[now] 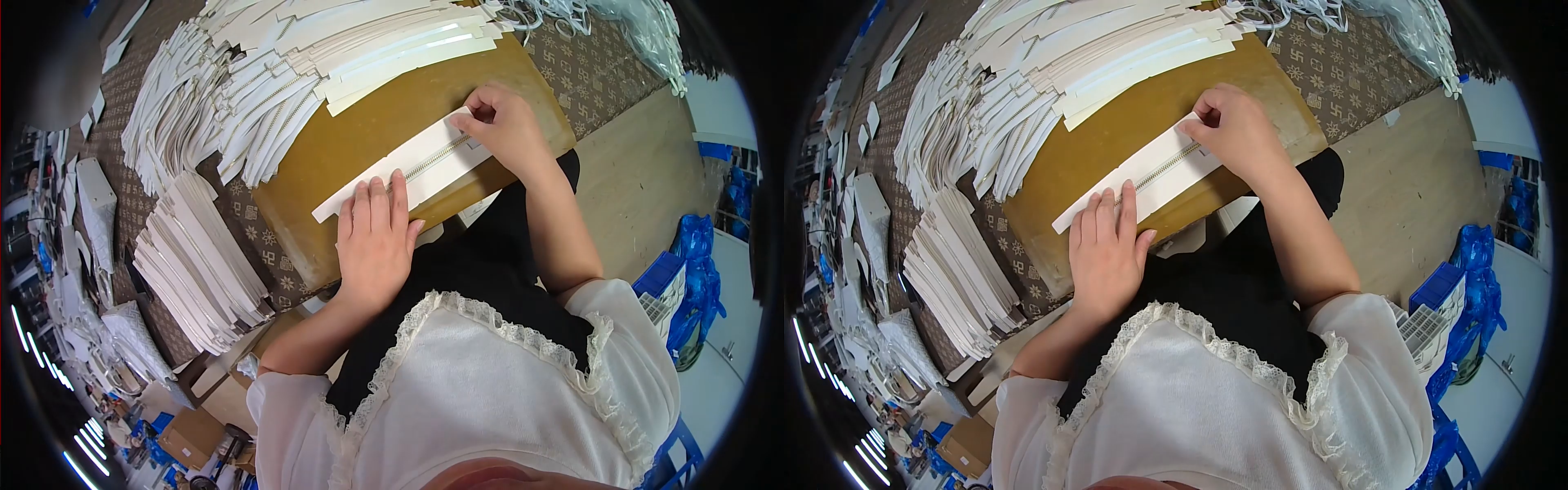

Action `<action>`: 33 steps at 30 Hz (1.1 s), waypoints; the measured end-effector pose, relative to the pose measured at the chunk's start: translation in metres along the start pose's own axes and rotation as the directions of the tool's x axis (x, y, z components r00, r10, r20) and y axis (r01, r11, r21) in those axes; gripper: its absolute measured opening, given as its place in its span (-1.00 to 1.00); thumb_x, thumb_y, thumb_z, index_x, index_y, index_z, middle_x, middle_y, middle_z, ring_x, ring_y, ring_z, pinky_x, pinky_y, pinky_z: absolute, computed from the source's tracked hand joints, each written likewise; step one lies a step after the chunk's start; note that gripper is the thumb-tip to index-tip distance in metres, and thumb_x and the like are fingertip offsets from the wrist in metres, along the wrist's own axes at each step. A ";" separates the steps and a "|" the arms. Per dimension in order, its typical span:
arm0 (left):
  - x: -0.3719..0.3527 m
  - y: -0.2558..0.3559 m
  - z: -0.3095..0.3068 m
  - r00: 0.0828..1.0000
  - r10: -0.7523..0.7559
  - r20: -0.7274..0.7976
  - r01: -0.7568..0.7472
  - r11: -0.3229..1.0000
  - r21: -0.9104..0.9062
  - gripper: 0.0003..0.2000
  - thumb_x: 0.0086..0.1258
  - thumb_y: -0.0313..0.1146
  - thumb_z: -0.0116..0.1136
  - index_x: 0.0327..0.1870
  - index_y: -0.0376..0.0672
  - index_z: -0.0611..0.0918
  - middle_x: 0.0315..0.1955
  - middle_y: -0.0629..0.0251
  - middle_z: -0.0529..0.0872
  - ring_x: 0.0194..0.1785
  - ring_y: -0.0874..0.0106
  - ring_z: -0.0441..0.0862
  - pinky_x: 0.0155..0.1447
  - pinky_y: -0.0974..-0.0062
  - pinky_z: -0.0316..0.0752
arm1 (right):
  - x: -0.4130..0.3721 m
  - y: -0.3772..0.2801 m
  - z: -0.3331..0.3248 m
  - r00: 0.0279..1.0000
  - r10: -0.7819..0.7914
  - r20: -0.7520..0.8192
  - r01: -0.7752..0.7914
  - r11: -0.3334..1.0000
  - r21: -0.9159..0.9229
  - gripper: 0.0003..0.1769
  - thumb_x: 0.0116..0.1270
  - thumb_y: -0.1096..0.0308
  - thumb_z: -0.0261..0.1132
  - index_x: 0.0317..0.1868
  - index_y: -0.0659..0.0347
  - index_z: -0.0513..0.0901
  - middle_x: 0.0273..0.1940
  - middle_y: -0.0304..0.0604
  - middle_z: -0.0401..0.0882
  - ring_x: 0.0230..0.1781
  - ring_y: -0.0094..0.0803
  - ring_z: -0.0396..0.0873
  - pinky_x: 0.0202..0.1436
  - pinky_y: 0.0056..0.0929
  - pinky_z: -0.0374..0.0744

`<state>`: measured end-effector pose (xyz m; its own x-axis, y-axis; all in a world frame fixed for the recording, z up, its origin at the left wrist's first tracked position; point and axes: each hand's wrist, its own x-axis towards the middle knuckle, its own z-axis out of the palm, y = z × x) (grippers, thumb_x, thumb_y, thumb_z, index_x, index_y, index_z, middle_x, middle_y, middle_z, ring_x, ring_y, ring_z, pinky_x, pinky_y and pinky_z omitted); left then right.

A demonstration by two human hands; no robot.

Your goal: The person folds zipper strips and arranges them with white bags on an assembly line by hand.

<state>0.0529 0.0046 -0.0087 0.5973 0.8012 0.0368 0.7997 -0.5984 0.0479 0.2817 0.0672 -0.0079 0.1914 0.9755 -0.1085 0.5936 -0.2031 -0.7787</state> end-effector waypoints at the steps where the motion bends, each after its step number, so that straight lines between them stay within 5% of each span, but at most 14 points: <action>1: 0.001 0.000 0.000 1.000 0.004 -0.010 -0.004 1.000 -0.005 -0.37 0.38 -0.07 0.11 0.39 -0.25 0.35 0.16 -0.01 0.45 0.24 0.08 0.39 0.34 0.14 0.25 | 0.000 0.000 0.000 1.000 0.000 -0.001 0.000 1.000 0.001 -0.79 0.17 0.36 0.44 -0.36 0.32 0.61 -0.40 -0.24 0.54 -0.41 -0.50 0.50 -0.28 -0.49 0.50; 7: 0.023 0.013 -0.014 0.981 -0.090 0.170 0.099 0.994 -0.043 -0.40 0.42 -0.05 0.06 0.36 -0.26 0.37 0.15 0.01 0.45 0.26 0.11 0.36 0.35 0.11 0.23 | 0.000 0.001 0.002 0.999 -0.035 -0.003 0.035 0.999 0.001 -0.79 0.16 0.37 0.44 -0.36 0.32 0.61 -0.40 -0.25 0.51 -0.42 -0.51 0.48 -0.30 -0.49 0.48; 10: 0.039 0.023 -0.005 0.995 0.022 -0.093 -0.037 0.986 -0.165 -0.42 0.42 -0.08 0.07 0.33 -0.32 0.40 0.16 0.01 0.45 0.25 0.10 0.36 0.35 0.15 0.25 | 0.002 0.006 0.000 0.998 -0.064 0.015 0.064 0.998 -0.005 -0.80 0.17 0.37 0.44 -0.35 0.32 0.61 -0.41 -0.26 0.50 -0.42 -0.51 0.47 -0.31 -0.50 0.47; 14: 0.047 0.035 0.006 0.993 0.075 -0.092 -0.080 0.996 -0.044 -0.43 0.42 -0.11 0.07 0.29 -0.41 0.41 0.17 0.00 0.45 0.25 0.10 0.36 0.35 0.19 0.26 | 0.006 0.007 -0.010 0.994 -0.097 0.047 0.097 0.995 0.002 -0.81 0.18 0.38 0.43 -0.35 0.31 0.62 -0.41 -0.27 0.50 -0.42 -0.52 0.47 -0.33 -0.51 0.46; 27: 0.048 0.039 0.003 0.993 0.052 -0.101 -0.060 0.995 -0.077 -0.42 0.41 -0.11 0.08 0.27 -0.45 0.42 0.17 0.00 0.46 0.22 0.12 0.39 0.34 0.22 0.27 | 0.014 0.010 -0.015 0.996 -0.040 0.083 0.039 0.999 0.011 -0.82 0.16 0.39 0.42 -0.35 0.31 0.63 -0.37 -0.22 0.55 -0.40 -0.48 0.50 -0.32 -0.47 0.49; 33: 0.059 0.043 0.003 0.995 0.028 -0.096 -0.030 0.999 -0.016 -0.43 0.37 -0.08 0.12 0.26 -0.34 0.45 -0.07 0.17 0.49 0.03 0.26 0.43 0.19 0.28 0.32 | 0.013 0.009 -0.012 0.997 -0.058 0.050 0.060 0.998 -0.033 -0.82 0.15 0.39 0.42 -0.38 0.32 0.61 -0.36 -0.19 0.55 -0.40 -0.45 0.52 -0.32 -0.46 0.50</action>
<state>0.1226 0.0263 -0.0075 0.6109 0.7803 0.1339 0.7806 -0.6219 0.0630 0.2988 0.0773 -0.0088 0.1175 0.9887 -0.0933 0.6299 -0.1468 -0.7627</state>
